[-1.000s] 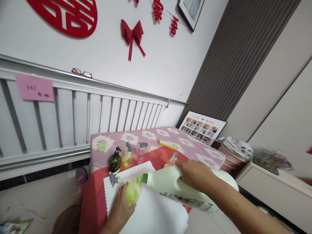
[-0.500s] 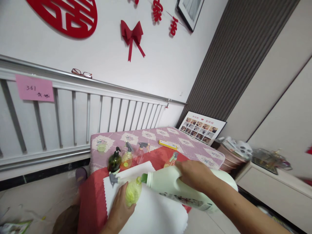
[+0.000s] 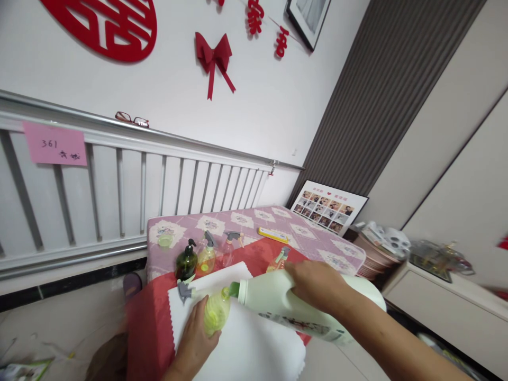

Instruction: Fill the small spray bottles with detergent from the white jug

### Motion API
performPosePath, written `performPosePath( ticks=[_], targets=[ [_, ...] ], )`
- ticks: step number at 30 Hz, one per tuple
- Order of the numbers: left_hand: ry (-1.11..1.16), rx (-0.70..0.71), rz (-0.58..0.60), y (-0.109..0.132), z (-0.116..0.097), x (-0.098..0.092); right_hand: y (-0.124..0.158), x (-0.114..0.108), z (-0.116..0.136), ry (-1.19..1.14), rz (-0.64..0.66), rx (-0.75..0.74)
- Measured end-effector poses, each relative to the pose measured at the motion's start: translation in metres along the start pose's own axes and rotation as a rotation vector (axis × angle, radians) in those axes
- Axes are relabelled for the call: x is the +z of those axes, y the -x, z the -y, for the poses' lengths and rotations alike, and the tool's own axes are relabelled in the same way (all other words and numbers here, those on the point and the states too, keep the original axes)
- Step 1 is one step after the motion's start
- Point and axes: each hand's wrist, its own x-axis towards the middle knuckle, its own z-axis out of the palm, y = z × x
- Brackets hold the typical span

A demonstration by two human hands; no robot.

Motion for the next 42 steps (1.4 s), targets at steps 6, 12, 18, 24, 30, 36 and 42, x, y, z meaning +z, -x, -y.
performPosePath(
  ticks=[6, 12, 18, 24, 30, 36, 42],
  targets=[
    [0.031, -0.005, -0.009, 0.0, 0.001, 0.0, 0.005, 0.021, -0.002, -0.133, -0.013, 0.068],
    [0.009, -0.031, -0.021, -0.004, 0.011, 0.01, -0.003, 0.054, -0.02, -0.484, -0.09, 0.172],
    [0.037, -0.006, -0.063, -0.005, 0.017, 0.014, -0.018, 0.089, -0.03, -0.958, -0.255, 0.318],
    [-0.036, -0.013, -0.109, -0.004, 0.019, 0.018, -0.043, 0.135, 0.002, -1.263, -0.48, 0.498],
    [-0.055, -0.026, -0.145, -0.007, 0.027, 0.027, -0.072, 0.175, 0.045, -1.373, -0.581, 0.63],
    [-0.068, -0.11, -0.123, -0.006, 0.027, 0.029, -0.07, 0.202, 0.069, -1.414, -0.586, 0.647],
    [-0.031, -0.111, -0.135, -0.003, 0.025, 0.031, -0.048, 0.228, 0.066, -1.372, -0.589, 0.617]
  ],
)
